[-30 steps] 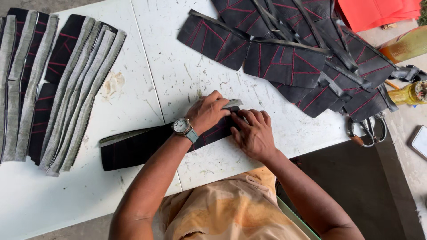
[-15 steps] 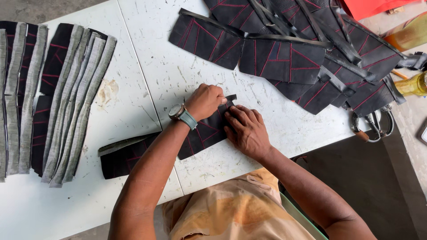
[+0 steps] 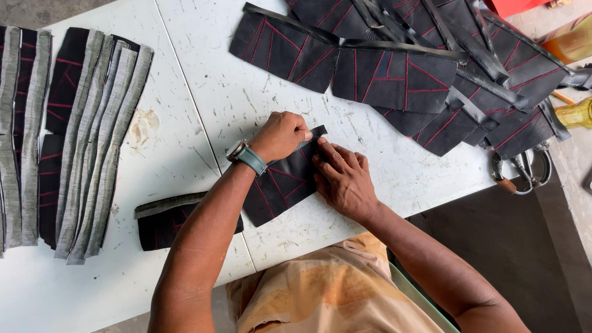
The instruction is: The person folds black fabric pieces with red geometric stitching on a white table. They align edges, fold the fabric in half, and smooth the folds with both hands, repeating the process for multiple pieces.
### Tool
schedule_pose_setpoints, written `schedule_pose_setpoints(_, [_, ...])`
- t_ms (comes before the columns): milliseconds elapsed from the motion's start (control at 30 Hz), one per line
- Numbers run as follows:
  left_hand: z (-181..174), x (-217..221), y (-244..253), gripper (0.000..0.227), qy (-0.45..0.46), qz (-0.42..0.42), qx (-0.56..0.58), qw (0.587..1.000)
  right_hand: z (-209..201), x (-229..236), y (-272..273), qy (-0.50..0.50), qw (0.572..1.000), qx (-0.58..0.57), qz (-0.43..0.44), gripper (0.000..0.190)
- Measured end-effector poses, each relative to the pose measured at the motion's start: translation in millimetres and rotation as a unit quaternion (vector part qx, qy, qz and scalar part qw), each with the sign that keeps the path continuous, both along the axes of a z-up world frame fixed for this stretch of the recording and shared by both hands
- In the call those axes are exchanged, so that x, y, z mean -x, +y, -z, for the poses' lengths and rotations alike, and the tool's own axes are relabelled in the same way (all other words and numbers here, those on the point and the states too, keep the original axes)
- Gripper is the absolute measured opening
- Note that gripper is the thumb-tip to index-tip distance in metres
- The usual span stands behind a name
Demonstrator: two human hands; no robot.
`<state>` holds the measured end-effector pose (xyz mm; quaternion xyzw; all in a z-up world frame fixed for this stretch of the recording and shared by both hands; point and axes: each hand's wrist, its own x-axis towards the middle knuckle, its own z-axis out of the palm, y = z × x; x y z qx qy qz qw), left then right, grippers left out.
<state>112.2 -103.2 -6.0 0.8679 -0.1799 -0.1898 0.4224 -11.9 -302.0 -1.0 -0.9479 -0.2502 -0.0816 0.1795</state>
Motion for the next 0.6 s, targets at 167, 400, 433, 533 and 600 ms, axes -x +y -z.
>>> schedule_pose_setpoints(167, [3.0,-2.1,-0.1,0.019,-0.007,-0.006,0.002,1.0,-7.9,-5.6,3.6,-0.003,1.0,-0.001,-0.003,0.039])
schedule_pose_setpoints(400, [-23.5,19.5,-6.3,0.027,-0.079,-0.057,-0.085,0.992,-11.8,-9.8,12.0,0.052,0.995,0.08,0.026,0.049])
schedule_pose_setpoints(433, [-30.1,26.7,0.2,0.032,-0.024,-0.073,-0.092,0.993,-12.8,-12.9,12.5,0.046,0.996,0.071,0.028,0.052])
schedule_pose_setpoints(533, [-36.1,42.2,12.2,0.023,-0.094,-0.063,-0.053,0.992,-11.3,-12.7,10.4,0.013,0.997,0.07,0.027,0.056])
schedule_pose_setpoints(600, [-31.0,47.6,18.1,0.017,-0.147,-0.048,-0.034,0.987,-8.2,-9.3,9.9,0.004,0.997,0.076,0.018,0.056])
